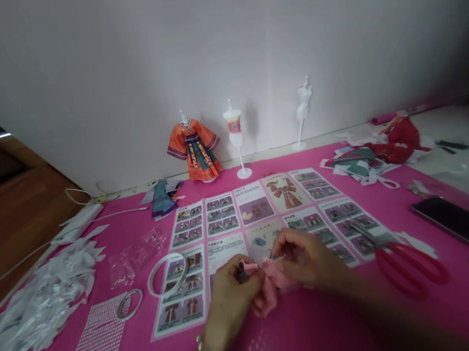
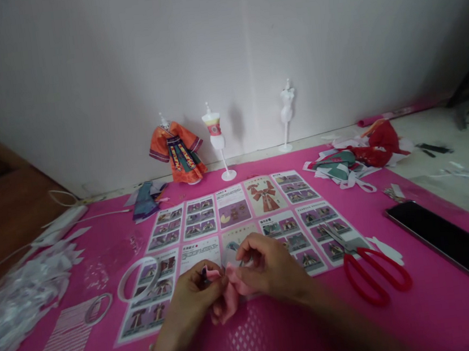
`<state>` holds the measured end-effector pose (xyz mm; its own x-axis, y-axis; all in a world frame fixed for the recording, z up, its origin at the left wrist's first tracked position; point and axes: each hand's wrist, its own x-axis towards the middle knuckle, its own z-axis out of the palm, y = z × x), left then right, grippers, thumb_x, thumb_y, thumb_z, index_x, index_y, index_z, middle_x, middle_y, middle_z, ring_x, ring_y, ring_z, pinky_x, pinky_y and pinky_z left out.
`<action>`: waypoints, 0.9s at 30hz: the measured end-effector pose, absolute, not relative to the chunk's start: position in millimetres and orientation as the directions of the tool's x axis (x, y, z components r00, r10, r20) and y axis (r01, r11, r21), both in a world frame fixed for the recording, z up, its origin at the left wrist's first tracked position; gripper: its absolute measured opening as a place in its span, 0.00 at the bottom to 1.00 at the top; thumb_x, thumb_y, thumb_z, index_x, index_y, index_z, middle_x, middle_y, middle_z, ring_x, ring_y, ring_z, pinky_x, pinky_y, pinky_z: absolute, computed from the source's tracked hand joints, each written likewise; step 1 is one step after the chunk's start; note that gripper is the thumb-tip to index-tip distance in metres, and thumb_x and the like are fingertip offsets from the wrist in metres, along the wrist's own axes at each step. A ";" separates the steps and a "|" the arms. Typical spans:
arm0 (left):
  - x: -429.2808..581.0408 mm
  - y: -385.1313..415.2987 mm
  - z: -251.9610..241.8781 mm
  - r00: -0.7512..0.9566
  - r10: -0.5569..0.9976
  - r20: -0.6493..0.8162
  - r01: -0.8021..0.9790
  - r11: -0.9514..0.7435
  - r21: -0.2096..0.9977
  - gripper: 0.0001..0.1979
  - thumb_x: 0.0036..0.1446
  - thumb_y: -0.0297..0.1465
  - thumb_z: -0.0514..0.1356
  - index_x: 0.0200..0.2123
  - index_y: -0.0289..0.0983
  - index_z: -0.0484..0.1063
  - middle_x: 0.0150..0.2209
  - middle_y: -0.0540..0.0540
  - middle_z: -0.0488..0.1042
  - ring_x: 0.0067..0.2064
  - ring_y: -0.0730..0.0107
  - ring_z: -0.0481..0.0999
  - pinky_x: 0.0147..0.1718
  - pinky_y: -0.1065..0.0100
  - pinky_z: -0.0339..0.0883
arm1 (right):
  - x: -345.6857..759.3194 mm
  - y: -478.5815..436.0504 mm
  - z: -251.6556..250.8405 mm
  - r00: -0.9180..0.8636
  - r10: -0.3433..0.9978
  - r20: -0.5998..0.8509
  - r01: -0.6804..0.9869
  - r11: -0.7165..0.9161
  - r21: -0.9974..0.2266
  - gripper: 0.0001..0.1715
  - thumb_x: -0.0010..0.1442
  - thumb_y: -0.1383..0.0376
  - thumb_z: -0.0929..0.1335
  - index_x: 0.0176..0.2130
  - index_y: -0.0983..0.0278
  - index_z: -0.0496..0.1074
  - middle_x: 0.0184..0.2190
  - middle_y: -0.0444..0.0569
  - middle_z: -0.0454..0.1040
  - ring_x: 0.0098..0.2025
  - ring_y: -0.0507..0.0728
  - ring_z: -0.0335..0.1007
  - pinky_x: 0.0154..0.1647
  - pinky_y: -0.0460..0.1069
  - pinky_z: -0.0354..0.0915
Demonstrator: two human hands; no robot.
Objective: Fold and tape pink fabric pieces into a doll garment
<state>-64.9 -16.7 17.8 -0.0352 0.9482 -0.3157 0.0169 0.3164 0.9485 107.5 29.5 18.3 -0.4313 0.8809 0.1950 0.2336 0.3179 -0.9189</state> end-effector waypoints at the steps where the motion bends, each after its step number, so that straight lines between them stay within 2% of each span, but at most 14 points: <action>1: -65.2 -16.5 17.6 -0.036 0.948 -0.316 0.018 0.317 0.948 0.16 0.44 0.38 0.67 0.23 0.38 0.62 0.09 0.55 0.67 0.10 0.74 0.65 0.09 0.76 0.62 | 107.4 29.5 17.4 -0.448 0.880 0.156 0.253 0.292 -0.922 0.08 0.52 0.61 0.71 0.29 0.63 0.70 0.24 0.42 0.68 0.26 0.51 0.62 0.26 0.45 0.58; 4: -67.4 -16.3 14.6 -0.027 0.951 -0.308 0.024 0.309 0.951 0.15 0.45 0.38 0.67 0.24 0.38 0.63 0.10 0.55 0.68 0.11 0.73 0.68 0.11 0.74 0.65 | 106.4 30.2 13.3 -0.468 0.881 0.073 0.293 0.232 -0.928 0.09 0.54 0.60 0.70 0.28 0.64 0.73 0.23 0.43 0.72 0.26 0.52 0.66 0.27 0.45 0.60; 8: -70.6 -15.7 7.2 -0.035 0.953 -0.302 0.053 0.304 0.951 0.15 0.45 0.38 0.68 0.25 0.37 0.65 0.13 0.52 0.71 0.14 0.71 0.71 0.15 0.73 0.67 | 104.3 31.6 7.3 -0.463 0.886 0.012 0.260 0.149 -0.954 0.10 0.54 0.59 0.70 0.28 0.64 0.76 0.23 0.45 0.75 0.25 0.53 0.69 0.26 0.46 0.62; 13: -70.5 -14.9 5.2 -0.042 0.942 -0.333 0.032 0.334 0.942 0.18 0.39 0.39 0.71 0.24 0.36 0.67 0.17 0.49 0.75 0.18 0.70 0.75 0.17 0.75 0.67 | 102.9 32.8 3.0 -0.463 0.886 -0.029 0.230 0.088 -0.969 0.09 0.53 0.61 0.70 0.27 0.64 0.77 0.21 0.44 0.75 0.23 0.52 0.68 0.23 0.45 0.60; 17: -69.3 -15.3 7.9 -0.035 0.932 -0.360 0.007 0.361 0.933 0.16 0.42 0.39 0.69 0.27 0.36 0.68 0.18 0.48 0.76 0.21 0.66 0.77 0.18 0.73 0.69 | 101.3 32.4 3.6 -0.447 0.892 -0.066 0.202 0.029 -0.979 0.07 0.51 0.63 0.69 0.27 0.64 0.76 0.19 0.42 0.73 0.20 0.50 0.65 0.21 0.44 0.58; 23: -66.2 -16.6 10.5 -0.065 0.934 -0.350 0.046 0.353 0.934 0.12 0.46 0.37 0.65 0.25 0.36 0.66 0.14 0.49 0.74 0.15 0.69 0.73 0.15 0.72 0.68 | 98.1 30.6 8.1 -0.462 0.878 -0.121 0.140 -0.062 -0.988 0.07 0.50 0.62 0.69 0.25 0.64 0.73 0.16 0.40 0.68 0.17 0.48 0.60 0.17 0.43 0.53; 27: -64.1 -18.1 11.1 -0.071 0.942 -0.327 0.010 0.329 0.944 0.13 0.48 0.37 0.64 0.27 0.38 0.63 0.14 0.52 0.73 0.13 0.69 0.72 0.14 0.71 0.68 | 97.8 30.6 9.1 -0.461 0.876 -0.139 0.132 -0.086 -0.987 0.09 0.51 0.60 0.69 0.25 0.64 0.71 0.16 0.39 0.67 0.17 0.48 0.59 0.17 0.43 0.53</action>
<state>-64.1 -18.1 11.1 -0.0709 0.9422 -0.3275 0.0104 0.3290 0.9443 97.8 30.6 9.1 -0.4613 0.8763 -0.1386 0.1323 -0.0865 -0.9874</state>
